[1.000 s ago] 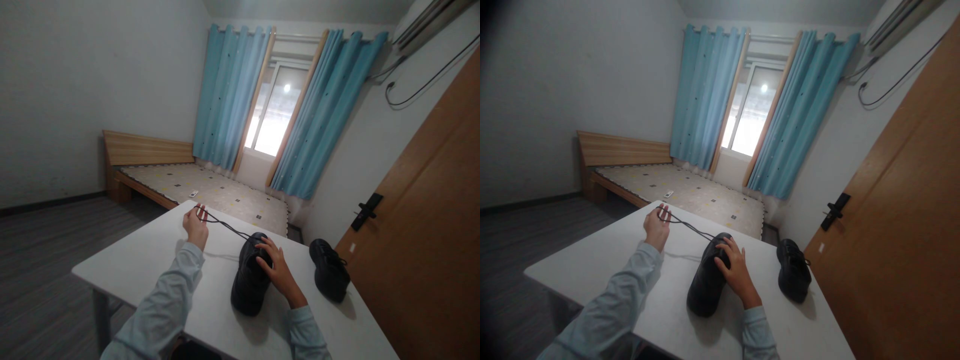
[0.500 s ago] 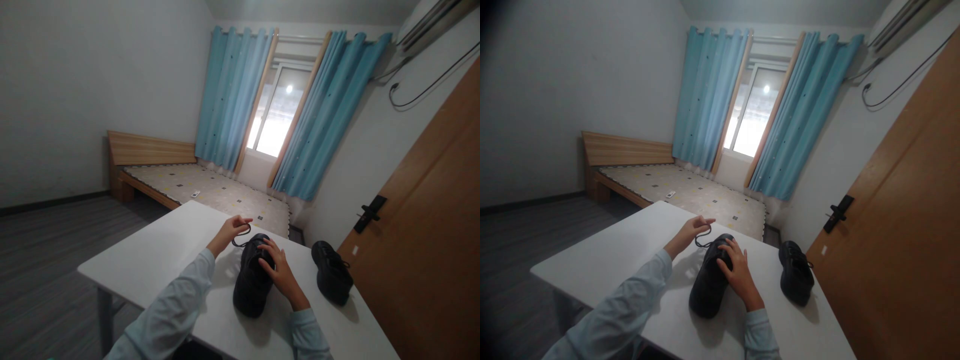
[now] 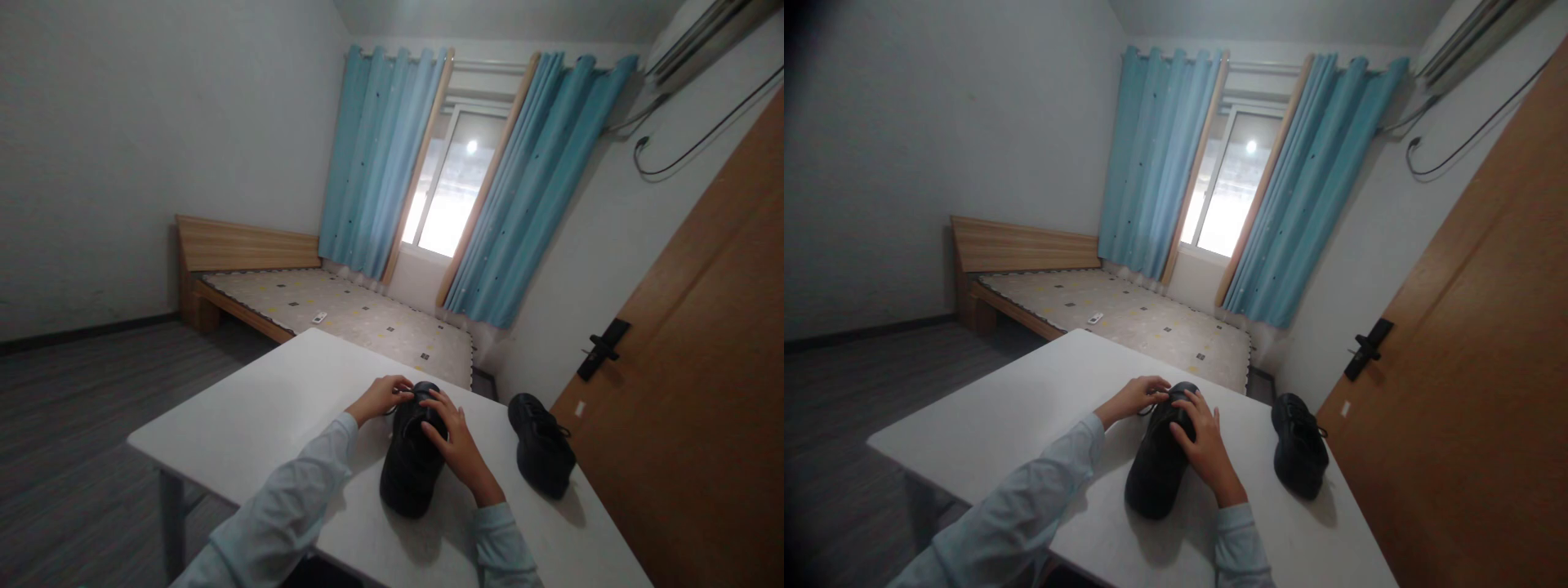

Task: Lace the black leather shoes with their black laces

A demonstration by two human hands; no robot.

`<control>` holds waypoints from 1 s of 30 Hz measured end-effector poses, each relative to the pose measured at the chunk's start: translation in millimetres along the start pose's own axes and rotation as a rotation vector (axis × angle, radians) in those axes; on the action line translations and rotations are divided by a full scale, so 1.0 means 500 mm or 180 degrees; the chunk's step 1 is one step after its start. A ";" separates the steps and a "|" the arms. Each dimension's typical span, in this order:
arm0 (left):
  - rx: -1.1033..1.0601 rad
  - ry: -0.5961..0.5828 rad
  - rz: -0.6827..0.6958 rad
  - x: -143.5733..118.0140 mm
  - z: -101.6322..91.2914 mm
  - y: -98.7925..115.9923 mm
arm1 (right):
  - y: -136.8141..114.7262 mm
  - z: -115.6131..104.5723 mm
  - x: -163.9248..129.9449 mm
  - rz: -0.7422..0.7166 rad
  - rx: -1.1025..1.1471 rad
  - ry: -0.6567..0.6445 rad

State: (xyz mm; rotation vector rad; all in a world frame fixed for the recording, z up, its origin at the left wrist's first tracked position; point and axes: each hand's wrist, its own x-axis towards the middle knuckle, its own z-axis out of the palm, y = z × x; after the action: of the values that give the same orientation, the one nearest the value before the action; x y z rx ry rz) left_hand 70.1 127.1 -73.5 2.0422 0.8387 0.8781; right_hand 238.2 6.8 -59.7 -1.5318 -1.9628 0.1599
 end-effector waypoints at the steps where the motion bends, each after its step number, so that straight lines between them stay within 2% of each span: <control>1: 0.0047 0.0036 -0.0055 -0.001 -0.001 0.000 | 0.000 0.000 0.000 0.0000 0.0004 -0.0001; 7: -0.0125 0.0062 -0.0162 0.002 0.003 -0.020 | -0.006 -0.003 -0.002 0.0053 0.0032 -0.0004; 14: -0.0211 -0.0320 -0.0050 0.012 0.012 -0.036 | -0.006 -0.004 -0.003 0.0063 0.0042 -0.0041; 18: -0.0043 -0.0192 -0.0204 0.015 0.015 -0.042 | -0.007 -0.005 -0.003 0.0065 0.0053 -0.0034; 25: 0.0419 -0.0154 -0.0287 0.012 0.012 -0.033 | -0.005 -0.005 -0.003 0.0054 0.0072 -0.0061; 30: 0.0499 -0.0150 -0.0162 0.003 -0.011 -0.016 | 0.001 -0.001 -0.002 0.0042 0.0071 -0.0022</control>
State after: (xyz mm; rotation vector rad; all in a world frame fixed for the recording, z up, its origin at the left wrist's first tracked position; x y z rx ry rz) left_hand 64.5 134.2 -77.0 2.1575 0.9552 0.7539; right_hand 238.8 5.8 -60.1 -1.5320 -1.9503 0.1924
